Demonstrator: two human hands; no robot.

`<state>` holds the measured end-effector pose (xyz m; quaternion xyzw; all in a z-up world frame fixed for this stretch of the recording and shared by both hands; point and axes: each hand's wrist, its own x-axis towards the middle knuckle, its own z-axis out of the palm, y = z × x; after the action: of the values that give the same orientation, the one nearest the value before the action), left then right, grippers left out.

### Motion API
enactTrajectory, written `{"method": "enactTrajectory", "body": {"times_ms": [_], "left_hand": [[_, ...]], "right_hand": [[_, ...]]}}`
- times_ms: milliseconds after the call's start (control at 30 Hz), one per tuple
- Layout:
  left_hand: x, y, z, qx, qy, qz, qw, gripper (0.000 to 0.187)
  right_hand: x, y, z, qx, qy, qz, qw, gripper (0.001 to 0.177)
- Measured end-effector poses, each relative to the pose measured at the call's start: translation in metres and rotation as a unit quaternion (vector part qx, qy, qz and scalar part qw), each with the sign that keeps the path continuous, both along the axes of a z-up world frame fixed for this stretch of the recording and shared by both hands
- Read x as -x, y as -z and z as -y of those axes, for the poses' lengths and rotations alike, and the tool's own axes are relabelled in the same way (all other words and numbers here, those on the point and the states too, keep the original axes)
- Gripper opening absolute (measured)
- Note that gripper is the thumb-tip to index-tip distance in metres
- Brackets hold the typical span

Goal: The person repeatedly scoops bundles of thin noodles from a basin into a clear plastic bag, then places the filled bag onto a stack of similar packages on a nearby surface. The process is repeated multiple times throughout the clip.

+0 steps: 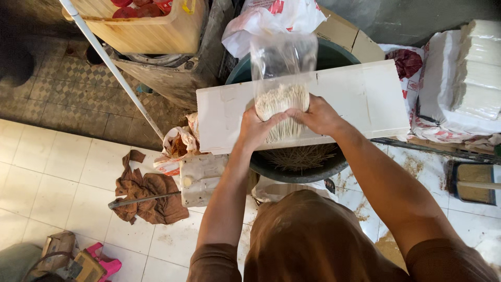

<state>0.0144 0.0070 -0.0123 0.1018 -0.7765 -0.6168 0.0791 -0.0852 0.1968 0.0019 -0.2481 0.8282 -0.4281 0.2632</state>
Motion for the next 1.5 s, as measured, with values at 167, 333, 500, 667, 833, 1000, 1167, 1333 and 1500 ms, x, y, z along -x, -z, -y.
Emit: {"method": "enactTrajectory", "body": {"times_ms": [167, 333, 500, 667, 833, 1000, 1167, 1333, 1500], "left_hand": [[-0.018, 0.019, -0.022, -0.241, -0.020, -0.035, 0.970, 0.047], [-0.091, 0.041, -0.067, -0.360, 0.031, 0.082, 0.929, 0.038], [-0.155, 0.046, -0.100, -0.312, 0.093, 0.173, 0.930, 0.037], [-0.127, 0.028, -0.095, -0.377, 0.134, 0.074, 0.914, 0.062], [-0.102, -0.012, -0.092, -0.215, 0.154, 0.144, 0.953, 0.069], [-0.030, -0.037, -0.075, 0.005, 0.086, 0.038, 0.996, 0.070], [0.070, -0.017, -0.072, 0.021, 0.047, -0.062, 0.997, 0.059], [0.071, -0.001, -0.087, 0.045, 0.064, -0.004, 0.997, 0.064], [-0.005, -0.014, -0.092, 0.131, 0.139, -0.010, 0.982, 0.067]], "right_hand": [[-0.032, 0.006, -0.010, 0.329, 0.059, 0.173, 0.927, 0.057], [-0.102, -0.003, -0.071, -0.165, 0.051, 0.239, 0.956, 0.089], [-0.118, 0.013, -0.108, -0.030, 0.034, 0.267, 0.963, 0.092], [-0.126, 0.039, -0.107, 0.250, 0.008, 0.318, 0.915, 0.073], [-0.118, 0.023, -0.099, 0.167, -0.060, 0.282, 0.943, 0.083], [-0.048, -0.031, -0.079, -0.055, -0.003, 0.049, 0.997, 0.064], [0.023, -0.044, -0.066, 0.050, 0.087, -0.024, 0.995, 0.054], [0.024, -0.020, -0.080, -0.029, 0.044, -0.101, 0.993, 0.038], [-0.033, -0.015, -0.096, -0.179, 0.090, 0.082, 0.976, 0.053]]}}
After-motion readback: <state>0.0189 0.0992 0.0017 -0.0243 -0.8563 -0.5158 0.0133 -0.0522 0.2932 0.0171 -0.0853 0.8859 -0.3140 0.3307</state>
